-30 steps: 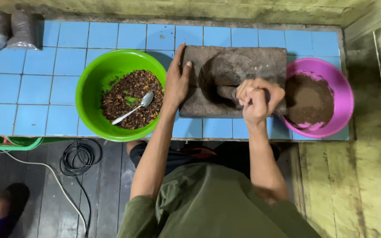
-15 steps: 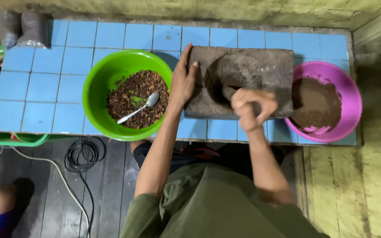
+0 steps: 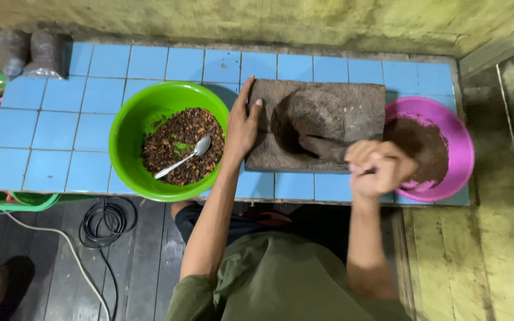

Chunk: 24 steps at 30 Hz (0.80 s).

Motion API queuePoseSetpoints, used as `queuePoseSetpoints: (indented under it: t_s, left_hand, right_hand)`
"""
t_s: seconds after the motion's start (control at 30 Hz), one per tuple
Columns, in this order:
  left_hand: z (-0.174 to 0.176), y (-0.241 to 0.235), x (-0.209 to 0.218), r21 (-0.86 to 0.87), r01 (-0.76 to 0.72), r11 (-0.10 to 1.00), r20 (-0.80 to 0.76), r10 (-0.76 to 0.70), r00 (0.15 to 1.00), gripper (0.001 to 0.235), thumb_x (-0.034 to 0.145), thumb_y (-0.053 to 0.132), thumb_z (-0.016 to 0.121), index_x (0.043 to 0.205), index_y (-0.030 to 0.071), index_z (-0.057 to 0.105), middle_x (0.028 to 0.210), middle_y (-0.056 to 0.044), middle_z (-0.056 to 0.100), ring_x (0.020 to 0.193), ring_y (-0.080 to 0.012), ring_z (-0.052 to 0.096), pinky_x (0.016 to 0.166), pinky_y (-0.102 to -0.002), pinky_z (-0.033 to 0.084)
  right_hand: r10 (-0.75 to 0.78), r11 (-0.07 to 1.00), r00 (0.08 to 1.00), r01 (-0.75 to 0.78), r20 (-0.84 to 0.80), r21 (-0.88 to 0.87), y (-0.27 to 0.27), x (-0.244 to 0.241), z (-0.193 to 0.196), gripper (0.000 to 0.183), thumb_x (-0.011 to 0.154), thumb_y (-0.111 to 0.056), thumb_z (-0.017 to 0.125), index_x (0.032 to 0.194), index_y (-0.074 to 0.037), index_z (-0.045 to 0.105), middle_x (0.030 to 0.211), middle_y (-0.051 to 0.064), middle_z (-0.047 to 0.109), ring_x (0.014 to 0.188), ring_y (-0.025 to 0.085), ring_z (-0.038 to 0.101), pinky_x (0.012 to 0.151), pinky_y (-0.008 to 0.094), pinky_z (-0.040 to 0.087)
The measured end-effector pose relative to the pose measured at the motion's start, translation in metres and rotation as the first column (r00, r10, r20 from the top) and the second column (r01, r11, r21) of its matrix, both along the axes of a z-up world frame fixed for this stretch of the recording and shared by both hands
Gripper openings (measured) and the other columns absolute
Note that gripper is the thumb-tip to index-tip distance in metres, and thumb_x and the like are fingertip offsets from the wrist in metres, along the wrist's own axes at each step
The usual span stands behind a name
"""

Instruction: The person uses a stone pestle to grind a brown substance on a stone slab. The ground material is collected in a pink bowl, while a green bowl with unground material sits nearby.

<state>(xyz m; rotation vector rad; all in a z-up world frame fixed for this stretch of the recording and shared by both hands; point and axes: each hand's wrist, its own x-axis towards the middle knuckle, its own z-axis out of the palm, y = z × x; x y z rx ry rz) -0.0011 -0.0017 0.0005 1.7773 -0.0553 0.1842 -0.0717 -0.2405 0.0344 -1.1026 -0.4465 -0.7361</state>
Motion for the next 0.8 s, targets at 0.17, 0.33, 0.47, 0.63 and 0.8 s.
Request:
queuePoseSetpoints:
  t_s: [0.17,0.33,0.47,0.63,0.8]
  left_hand:
    - [0.003,0.002,0.006,0.009,-0.005,1.0,-0.039,0.005,0.999,0.053,0.099,0.027,0.049,0.151,0.022,0.04,0.158,-0.011,0.043,0.147,-0.0306,0.038,0.116,-0.042,0.032]
    - [-0.005,0.003,-0.001,0.015,-0.005,1.0,0.018,0.005,1.0,0.054,0.101,0.04,0.047,0.152,0.024,0.039,0.158,-0.011,0.044,0.147,-0.0314,0.041,0.115,-0.043,0.035]
    - [0.011,0.002,-0.004,-0.007,-0.006,1.0,-0.065,0.005,0.998,0.052,0.1,0.026,0.048,0.151,0.025,0.039,0.159,-0.01,0.043,0.147,-0.0314,0.04,0.116,-0.043,0.034]
    - [0.019,0.001,-0.001,0.005,-0.009,1.0,-0.071,0.009,0.997,0.051,0.105,0.023,0.05,0.154,0.03,0.038,0.149,-0.028,0.047,0.136,-0.0565,0.042,0.112,-0.066,0.035]
    - [0.016,0.0,0.005,0.004,-0.01,1.0,-0.066,0.011,0.998,0.051,0.105,0.02,0.05,0.154,0.028,0.038,0.147,-0.031,0.048,0.135,-0.0591,0.041,0.111,-0.068,0.034]
  right_hand:
    - [0.006,0.99,0.994,-0.021,-0.111,-0.14,0.02,-0.013,0.026,0.021,0.075,-0.002,0.036,0.055,-0.006,0.032,0.044,0.008,0.028,0.039,0.019,0.027,0.046,0.033,0.028]
    - [0.016,0.99,0.99,-0.036,-0.143,-0.134,0.028,-0.03,0.034,0.023,0.076,-0.003,0.038,0.056,-0.007,0.026,0.044,0.007,0.025,0.038,0.02,0.024,0.046,0.036,0.025]
    - [0.047,0.973,0.998,-0.052,-0.028,-0.223,0.024,-0.039,0.058,0.01,0.074,0.002,0.031,0.072,-0.008,0.033,0.048,0.006,0.026,0.039,0.018,0.023,0.043,0.034,0.024]
    - [0.065,0.984,0.987,-0.039,0.148,-0.177,0.003,-0.004,0.004,0.03,0.081,0.0,0.045,0.052,-0.005,0.039,0.038,0.008,0.031,0.03,0.019,0.033,0.033,0.034,0.027]
    - [0.107,0.99,0.989,-0.096,0.098,-0.105,0.016,0.024,-0.01,0.03,0.076,0.002,0.049,0.049,-0.005,0.039,0.036,0.009,0.031,0.029,0.02,0.034,0.032,0.031,0.027]
